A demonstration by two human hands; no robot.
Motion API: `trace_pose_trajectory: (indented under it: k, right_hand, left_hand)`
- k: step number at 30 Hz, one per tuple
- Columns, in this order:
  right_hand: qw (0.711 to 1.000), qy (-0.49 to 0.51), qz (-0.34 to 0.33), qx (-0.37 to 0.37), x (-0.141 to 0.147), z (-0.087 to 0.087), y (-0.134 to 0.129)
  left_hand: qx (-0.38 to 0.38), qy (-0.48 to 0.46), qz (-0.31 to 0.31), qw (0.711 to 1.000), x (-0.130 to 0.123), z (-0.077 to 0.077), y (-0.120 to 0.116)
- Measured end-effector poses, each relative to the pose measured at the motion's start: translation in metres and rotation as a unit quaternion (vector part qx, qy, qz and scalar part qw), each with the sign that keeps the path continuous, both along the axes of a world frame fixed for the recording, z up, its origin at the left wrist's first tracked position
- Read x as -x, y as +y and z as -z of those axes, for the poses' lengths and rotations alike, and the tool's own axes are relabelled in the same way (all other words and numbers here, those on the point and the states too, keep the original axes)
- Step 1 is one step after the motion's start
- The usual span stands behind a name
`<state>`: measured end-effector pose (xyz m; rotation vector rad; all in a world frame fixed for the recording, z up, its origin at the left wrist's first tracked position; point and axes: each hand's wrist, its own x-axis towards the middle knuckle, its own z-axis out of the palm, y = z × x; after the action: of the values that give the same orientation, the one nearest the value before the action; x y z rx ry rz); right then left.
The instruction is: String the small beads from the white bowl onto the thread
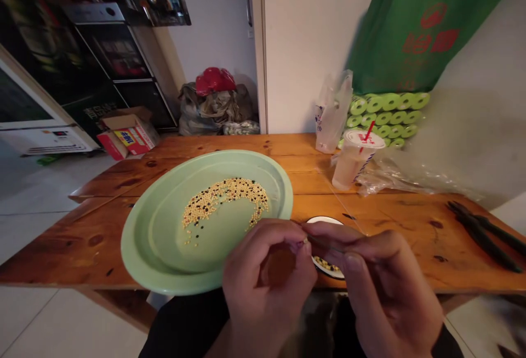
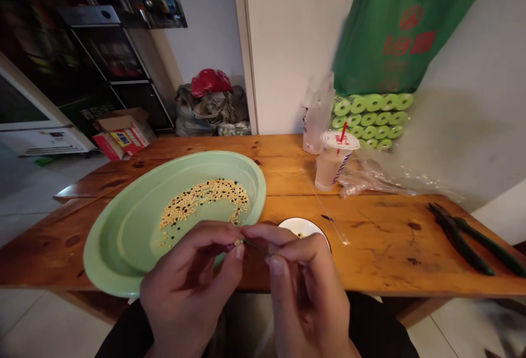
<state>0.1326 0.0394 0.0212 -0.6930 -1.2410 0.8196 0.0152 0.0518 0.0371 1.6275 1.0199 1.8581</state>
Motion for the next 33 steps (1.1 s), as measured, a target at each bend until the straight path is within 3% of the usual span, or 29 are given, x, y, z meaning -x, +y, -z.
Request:
trace_pose_trajectory:
  k: [8,33]
  right_hand:
    - [0.998,-0.015,-0.017,0.056,-0.002,0.002,0.002]
    - [0.998,-0.007,0.018,0.062,0.005,0.003,-0.001]
  left_hand:
    - [0.014,0.024,-0.070,0.997,0.001,0.007,0.003]
    - [-0.063,0.097,-0.076,0.990,0.004,0.011,0.004]
